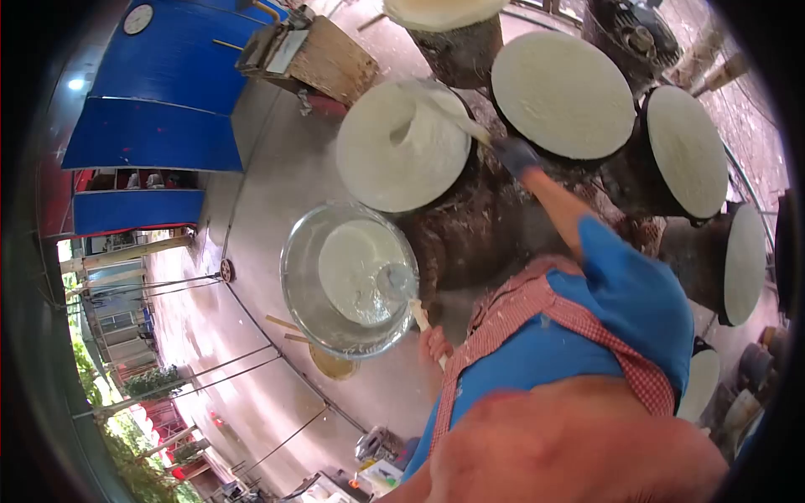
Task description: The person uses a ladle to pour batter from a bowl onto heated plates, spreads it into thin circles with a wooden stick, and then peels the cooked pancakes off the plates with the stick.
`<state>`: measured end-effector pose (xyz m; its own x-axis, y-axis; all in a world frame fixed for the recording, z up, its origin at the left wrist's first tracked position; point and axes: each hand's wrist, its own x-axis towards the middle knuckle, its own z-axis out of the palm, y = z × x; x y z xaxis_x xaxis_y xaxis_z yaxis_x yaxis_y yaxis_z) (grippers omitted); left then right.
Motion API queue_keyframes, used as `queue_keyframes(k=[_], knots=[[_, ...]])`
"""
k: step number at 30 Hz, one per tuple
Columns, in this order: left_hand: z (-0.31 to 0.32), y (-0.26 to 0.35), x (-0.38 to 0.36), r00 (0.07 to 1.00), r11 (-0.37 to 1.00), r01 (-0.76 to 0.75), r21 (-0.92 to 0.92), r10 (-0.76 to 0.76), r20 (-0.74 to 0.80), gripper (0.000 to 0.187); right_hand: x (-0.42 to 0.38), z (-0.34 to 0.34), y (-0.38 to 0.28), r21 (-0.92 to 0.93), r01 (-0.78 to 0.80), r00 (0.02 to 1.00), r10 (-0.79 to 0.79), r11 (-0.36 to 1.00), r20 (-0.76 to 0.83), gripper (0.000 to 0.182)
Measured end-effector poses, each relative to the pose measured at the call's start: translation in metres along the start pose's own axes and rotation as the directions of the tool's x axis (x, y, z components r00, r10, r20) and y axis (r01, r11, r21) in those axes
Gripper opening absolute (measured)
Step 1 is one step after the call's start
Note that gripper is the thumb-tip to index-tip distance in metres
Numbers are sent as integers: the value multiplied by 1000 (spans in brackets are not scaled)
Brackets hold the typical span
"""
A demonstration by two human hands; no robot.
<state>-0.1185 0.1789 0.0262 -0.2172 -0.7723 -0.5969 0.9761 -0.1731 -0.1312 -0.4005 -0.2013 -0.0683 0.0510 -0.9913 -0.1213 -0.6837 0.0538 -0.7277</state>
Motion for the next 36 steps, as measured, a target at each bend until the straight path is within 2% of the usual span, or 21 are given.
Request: queue_keyframes(k=[3,5,6,8,10,11,13,16,18,19,20,21,22,27,28,29,30,31,33,34,36], knots=[[-8,-3,10,982,970,154,-191,-128,139,31,111,-5,-91,-108,-143,989,138,984,-54,37],[-11,0,8,986,972,140,-189,-120,114,27,106,-32,-108,-16,17,1000,-17,1000,-14,33],[-10,2,9,988,977,128,-169,-111,104,26,154,33,-37,327,19,997,5,945,-73,30],[-12,7,11,988,983,119,-136,-105,110,22,209,181,99,864,-159,986,35,477,162,29],[-19,16,5,993,987,102,-124,-93,78,19,25,78,-56,516,-69,997,78,854,5,43],[-22,18,8,993,986,103,-133,-95,69,17,34,135,-41,268,534,767,-326,802,-552,39],[-29,27,-2,996,982,92,-163,-89,25,14,-2,75,-64,350,147,961,-218,925,172,42],[-39,51,-12,997,983,74,-169,-79,-24,11,-19,-6,-92,279,-166,984,142,946,105,28],[-47,66,-13,993,982,98,-163,-108,-56,10,-38,-1,-74,-332,288,957,-264,898,116,35],[-47,75,-12,989,982,109,-153,-123,-82,10,-36,63,-30,-440,564,730,-671,698,-130,43],[-48,81,-9,987,982,112,-155,-127,-93,11,-3,147,3,404,503,856,-376,764,-354,44],[-49,87,-7,986,980,107,-169,-126,-109,12,-34,113,-22,562,134,990,-128,816,-50,40],[-50,94,-6,983,979,97,-180,-122,-135,13,-71,74,-64,607,-274,948,103,746,301,37],[-67,112,-6,913,933,-219,-287,91,-399,20,-21,14,-44,107,82,995,-87,991,42,35],[-47,91,-12,887,917,-331,-222,223,-404,22,7,-2,-51,-288,-11,1000,14,958,9,29],[-21,75,-19,880,899,-373,-229,265,-394,22,2,-21,-67,28,3,971,3,1000,-239,37],[4,59,-21,975,947,-199,-251,164,-152,14,14,-32,-79,-126,-90,985,70,988,-155,38],[17,51,-19,995,976,-20,-215,41,92,33,28,-25,-80,-150,-87,994,76,985,-78,40],[13,62,-8,995,983,-32,-179,48,85,31,40,-2,-82,-27,-109,968,113,994,224,40],[2,73,-1,998,987,-12,-160,21,54,30,31,2,-79,-196,239,956,-196,951,218,40],[2,81,3,999,996,-34,-78,30,-43,26,26,2,-59,-280,284,941,-210,917,266,35]])
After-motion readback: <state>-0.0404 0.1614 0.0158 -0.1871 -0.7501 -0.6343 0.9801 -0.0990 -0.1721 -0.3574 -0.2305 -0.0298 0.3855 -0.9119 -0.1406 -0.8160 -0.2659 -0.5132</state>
